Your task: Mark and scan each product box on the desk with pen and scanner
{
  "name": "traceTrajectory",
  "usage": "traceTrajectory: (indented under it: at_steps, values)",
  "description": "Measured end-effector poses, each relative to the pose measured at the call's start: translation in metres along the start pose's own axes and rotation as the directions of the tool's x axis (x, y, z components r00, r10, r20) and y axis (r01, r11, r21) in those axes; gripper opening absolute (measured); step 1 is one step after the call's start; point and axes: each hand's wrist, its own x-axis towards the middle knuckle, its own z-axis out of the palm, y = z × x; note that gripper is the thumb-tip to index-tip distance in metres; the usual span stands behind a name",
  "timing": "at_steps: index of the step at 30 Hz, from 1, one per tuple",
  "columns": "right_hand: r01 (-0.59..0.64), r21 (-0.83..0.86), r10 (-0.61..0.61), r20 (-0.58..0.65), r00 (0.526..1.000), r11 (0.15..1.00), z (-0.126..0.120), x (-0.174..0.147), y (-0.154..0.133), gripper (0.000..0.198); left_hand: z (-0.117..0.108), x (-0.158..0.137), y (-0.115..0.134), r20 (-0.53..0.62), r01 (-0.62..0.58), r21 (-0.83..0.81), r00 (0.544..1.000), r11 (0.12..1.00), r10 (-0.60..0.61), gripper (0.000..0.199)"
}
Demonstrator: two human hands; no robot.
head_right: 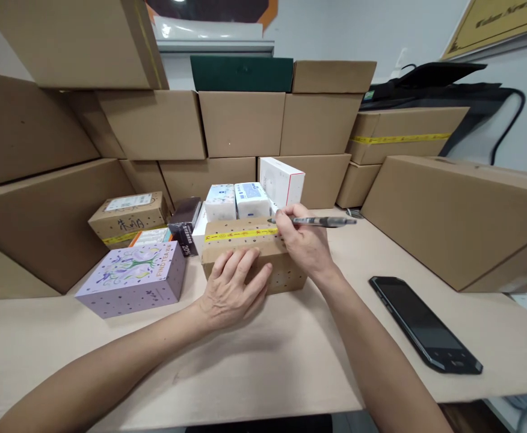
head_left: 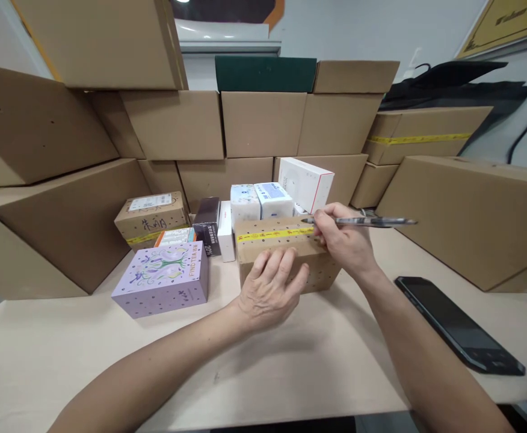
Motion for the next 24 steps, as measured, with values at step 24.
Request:
traceTrajectory:
  at_steps: [24]
  values:
    - [0.060, -0.233, -0.054, 0.033, 0.998, 0.971, 0.0015, 0.0018, -0.0001, 0.034, 0.0041, 0.0043, -0.0046, -0.060, -0.020, 0.069, 0.998, 0.997, 0.025, 0.036]
